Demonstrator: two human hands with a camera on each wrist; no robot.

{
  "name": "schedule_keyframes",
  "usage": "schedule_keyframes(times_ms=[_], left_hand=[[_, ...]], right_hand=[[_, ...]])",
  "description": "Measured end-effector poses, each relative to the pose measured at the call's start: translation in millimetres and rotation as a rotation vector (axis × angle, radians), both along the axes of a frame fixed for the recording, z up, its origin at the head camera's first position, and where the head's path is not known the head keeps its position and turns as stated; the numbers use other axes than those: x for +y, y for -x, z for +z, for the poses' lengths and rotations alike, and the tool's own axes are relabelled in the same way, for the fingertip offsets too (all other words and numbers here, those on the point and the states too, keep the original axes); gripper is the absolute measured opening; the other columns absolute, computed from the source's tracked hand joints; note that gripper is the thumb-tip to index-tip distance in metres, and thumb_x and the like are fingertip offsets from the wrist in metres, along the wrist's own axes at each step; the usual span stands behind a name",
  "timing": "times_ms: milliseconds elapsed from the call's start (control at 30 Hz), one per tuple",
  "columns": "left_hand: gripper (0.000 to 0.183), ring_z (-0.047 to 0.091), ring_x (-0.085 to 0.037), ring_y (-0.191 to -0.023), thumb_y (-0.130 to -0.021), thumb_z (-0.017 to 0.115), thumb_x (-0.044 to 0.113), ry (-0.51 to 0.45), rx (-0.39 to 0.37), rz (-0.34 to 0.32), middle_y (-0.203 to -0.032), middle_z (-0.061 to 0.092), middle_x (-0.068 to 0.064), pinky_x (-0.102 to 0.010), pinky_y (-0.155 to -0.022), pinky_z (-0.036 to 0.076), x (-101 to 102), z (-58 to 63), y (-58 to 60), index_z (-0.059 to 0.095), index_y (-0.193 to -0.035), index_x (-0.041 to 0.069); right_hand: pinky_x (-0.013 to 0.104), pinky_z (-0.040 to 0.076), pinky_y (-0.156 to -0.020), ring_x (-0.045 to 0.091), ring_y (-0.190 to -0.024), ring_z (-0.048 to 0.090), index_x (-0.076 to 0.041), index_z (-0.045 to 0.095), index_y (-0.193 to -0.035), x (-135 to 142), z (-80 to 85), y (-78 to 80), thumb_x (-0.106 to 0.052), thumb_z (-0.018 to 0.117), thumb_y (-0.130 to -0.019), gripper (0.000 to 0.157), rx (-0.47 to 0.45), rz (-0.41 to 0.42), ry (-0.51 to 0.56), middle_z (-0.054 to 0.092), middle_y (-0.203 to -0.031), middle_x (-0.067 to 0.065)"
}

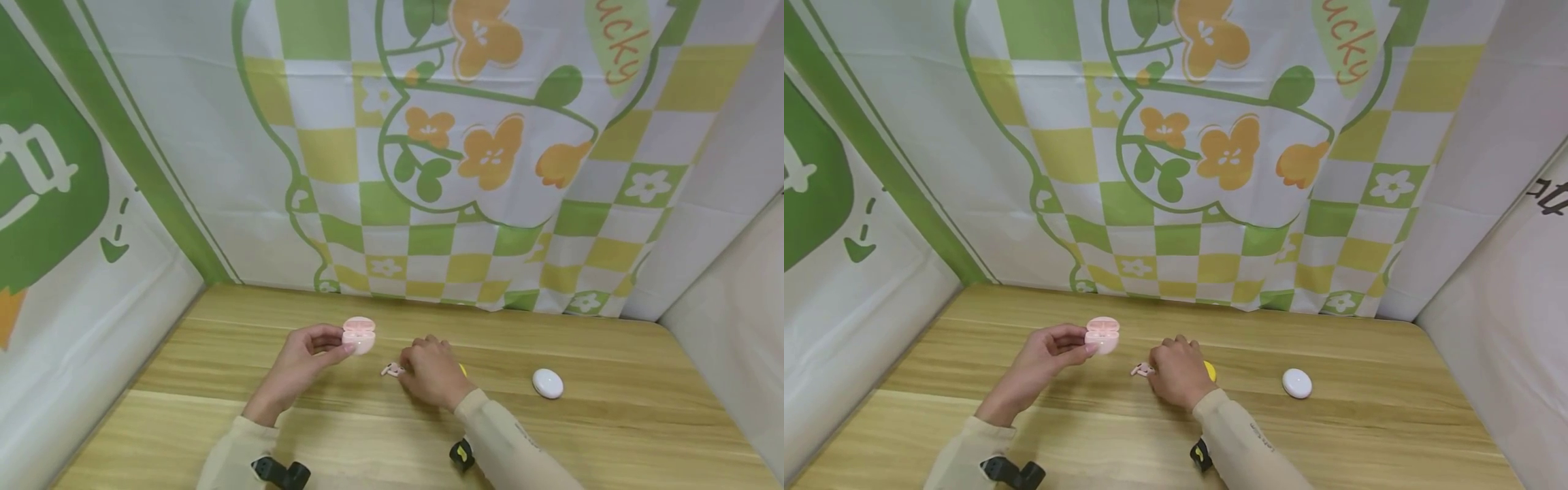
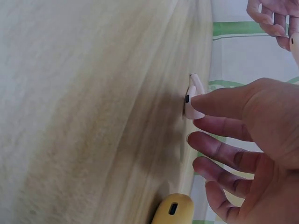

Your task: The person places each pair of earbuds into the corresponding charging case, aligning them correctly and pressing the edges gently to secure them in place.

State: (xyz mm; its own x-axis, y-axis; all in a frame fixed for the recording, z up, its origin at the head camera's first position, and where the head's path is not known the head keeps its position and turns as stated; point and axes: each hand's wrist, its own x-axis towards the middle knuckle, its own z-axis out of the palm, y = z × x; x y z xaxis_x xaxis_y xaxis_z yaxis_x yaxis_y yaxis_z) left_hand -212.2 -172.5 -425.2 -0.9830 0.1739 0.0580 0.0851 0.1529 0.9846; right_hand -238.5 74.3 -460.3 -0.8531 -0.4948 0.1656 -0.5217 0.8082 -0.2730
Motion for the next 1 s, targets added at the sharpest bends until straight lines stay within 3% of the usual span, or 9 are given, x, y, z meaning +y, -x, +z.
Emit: schedule_keyframes(times_ms=[400,733,1000], left_hand=[[0.030,0.065,-0.023,-0.100,-0.092,0.074,0.005,-0.006,0.002,-0.011,-0.108,0.069,-0.016,-0.025,-0.083,0.056,8.7,1.1,0.7,0.065,-0.116,-0.010],[0.028,0.065,-0.023,-0.099,-0.092,0.075,0.008,0.008,0.016,-0.048,-0.107,0.070,-0.014,-0.027,-0.083,0.054,17.5,-0.3,2.3,0.066,-0.114,-0.008],[0.027,0.065,-0.022,-0.098,-0.092,0.075,0.007,0.004,0.022,-0.061,-0.105,0.071,-0.013,-0.027,-0.083,0.054,26.6,-1.7,3.5,0.067,-0.112,-0.008]], right_hand=[[0.042,0.044,-0.077,0.018,-0.081,0.055,-0.015,0.075,-0.085,2.8,-0.2,-1.0,-0.021,0.077,-0.089,0.008,-0.012,-0.012,0.000,0.065,-0.081,-0.005],[0.042,0.053,-0.080,0.020,-0.089,0.064,-0.012,0.075,-0.087,18.3,17.3,-7.5,-0.015,0.075,-0.087,0.003,-0.115,-0.011,0.244,0.074,-0.089,-0.001],[0.039,0.054,-0.077,0.020,-0.087,0.067,-0.014,0.072,-0.088,35.2,27.9,-16.0,-0.013,0.076,-0.088,0.004,-0.164,-0.030,0.335,0.071,-0.087,-0.003]])
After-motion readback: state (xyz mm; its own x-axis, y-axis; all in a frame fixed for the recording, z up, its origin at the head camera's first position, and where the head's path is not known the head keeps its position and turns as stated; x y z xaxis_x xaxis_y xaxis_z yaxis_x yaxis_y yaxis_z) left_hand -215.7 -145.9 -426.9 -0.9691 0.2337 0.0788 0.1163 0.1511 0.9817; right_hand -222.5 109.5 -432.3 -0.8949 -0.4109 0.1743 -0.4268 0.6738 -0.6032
